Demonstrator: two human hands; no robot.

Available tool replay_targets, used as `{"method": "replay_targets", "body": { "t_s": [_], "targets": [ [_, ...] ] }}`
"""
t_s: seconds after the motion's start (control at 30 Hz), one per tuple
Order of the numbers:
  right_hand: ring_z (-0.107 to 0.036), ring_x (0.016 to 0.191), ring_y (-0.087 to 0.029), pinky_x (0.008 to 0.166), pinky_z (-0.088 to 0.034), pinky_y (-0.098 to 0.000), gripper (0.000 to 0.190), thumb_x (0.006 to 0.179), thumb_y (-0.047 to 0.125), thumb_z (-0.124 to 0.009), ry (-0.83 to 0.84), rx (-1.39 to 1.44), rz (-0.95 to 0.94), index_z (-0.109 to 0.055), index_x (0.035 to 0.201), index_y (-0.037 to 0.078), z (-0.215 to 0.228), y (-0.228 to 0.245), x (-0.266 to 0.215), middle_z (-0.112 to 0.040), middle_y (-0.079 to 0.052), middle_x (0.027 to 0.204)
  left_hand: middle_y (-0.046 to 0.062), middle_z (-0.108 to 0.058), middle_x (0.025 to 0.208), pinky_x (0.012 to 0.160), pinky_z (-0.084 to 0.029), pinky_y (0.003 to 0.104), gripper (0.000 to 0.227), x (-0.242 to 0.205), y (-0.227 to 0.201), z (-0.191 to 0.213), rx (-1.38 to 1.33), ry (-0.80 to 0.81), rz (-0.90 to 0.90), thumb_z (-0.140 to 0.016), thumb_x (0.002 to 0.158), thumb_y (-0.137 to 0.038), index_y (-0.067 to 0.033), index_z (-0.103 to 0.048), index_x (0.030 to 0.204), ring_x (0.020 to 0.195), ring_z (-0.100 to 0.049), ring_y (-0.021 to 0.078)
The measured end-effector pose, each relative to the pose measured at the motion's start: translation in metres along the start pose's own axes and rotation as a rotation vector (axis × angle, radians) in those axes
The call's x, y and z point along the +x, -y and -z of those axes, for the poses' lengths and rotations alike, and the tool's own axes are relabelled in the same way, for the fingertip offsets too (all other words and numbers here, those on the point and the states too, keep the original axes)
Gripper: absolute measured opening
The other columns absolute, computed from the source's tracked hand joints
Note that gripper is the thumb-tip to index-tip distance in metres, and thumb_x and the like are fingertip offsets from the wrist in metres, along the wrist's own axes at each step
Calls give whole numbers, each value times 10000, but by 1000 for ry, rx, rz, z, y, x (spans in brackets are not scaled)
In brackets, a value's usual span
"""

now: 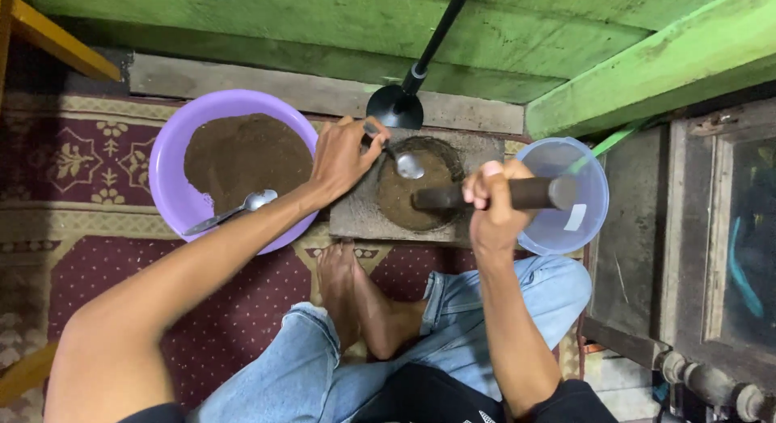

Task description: Grinding brown powder on a stone mortar using a wooden pestle and a spoon.

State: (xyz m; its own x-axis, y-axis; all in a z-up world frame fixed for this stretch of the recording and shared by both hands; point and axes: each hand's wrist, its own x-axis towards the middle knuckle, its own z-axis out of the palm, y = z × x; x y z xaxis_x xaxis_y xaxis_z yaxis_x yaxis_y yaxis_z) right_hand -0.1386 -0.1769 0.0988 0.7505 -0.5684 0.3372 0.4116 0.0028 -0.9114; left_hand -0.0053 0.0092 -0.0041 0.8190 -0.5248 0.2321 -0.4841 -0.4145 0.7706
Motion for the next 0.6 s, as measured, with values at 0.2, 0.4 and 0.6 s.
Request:
{"method": "replay_targets", "body": {
  "t_s": [0.2, 0.4, 0.6],
  "targets": [
    [-447, 433, -163, 473, -424, -260, 322, 990, 13, -546, 20, -15, 44, -418, 716, 125, 0, 17, 14, -337, -11, 475, -2, -713, 786, 723, -350, 379, 62, -2, -23, 13, 99, -6, -11, -657, 997, -182, -182, -707, 960, 781, -614, 232],
    [-432, 389, -157, 465, -433, -271, 404, 977, -59, -567, 13, -115, 50, -422, 639, 106, -4, -46, -7, -381, -39, 441, 47, -705, 738, 751, -464, 434, 56, -12, -11, 26, 99, -8, 152, -691, 954, -205, -203, -727, 996, 768, -659, 299],
    [-449, 406, -137, 483, -479, -287, 382, 966, -42, -598, 7, -153, 18, -463, 641, 106, -4, -38, 14, -423, -30, 462, 168, -666, 658, 627, -508, 473, 102, -45, -24, 26, 42, 85, 262, -739, 885, -202, -109, -781, 885, 651, -675, 403]
  ]
}}
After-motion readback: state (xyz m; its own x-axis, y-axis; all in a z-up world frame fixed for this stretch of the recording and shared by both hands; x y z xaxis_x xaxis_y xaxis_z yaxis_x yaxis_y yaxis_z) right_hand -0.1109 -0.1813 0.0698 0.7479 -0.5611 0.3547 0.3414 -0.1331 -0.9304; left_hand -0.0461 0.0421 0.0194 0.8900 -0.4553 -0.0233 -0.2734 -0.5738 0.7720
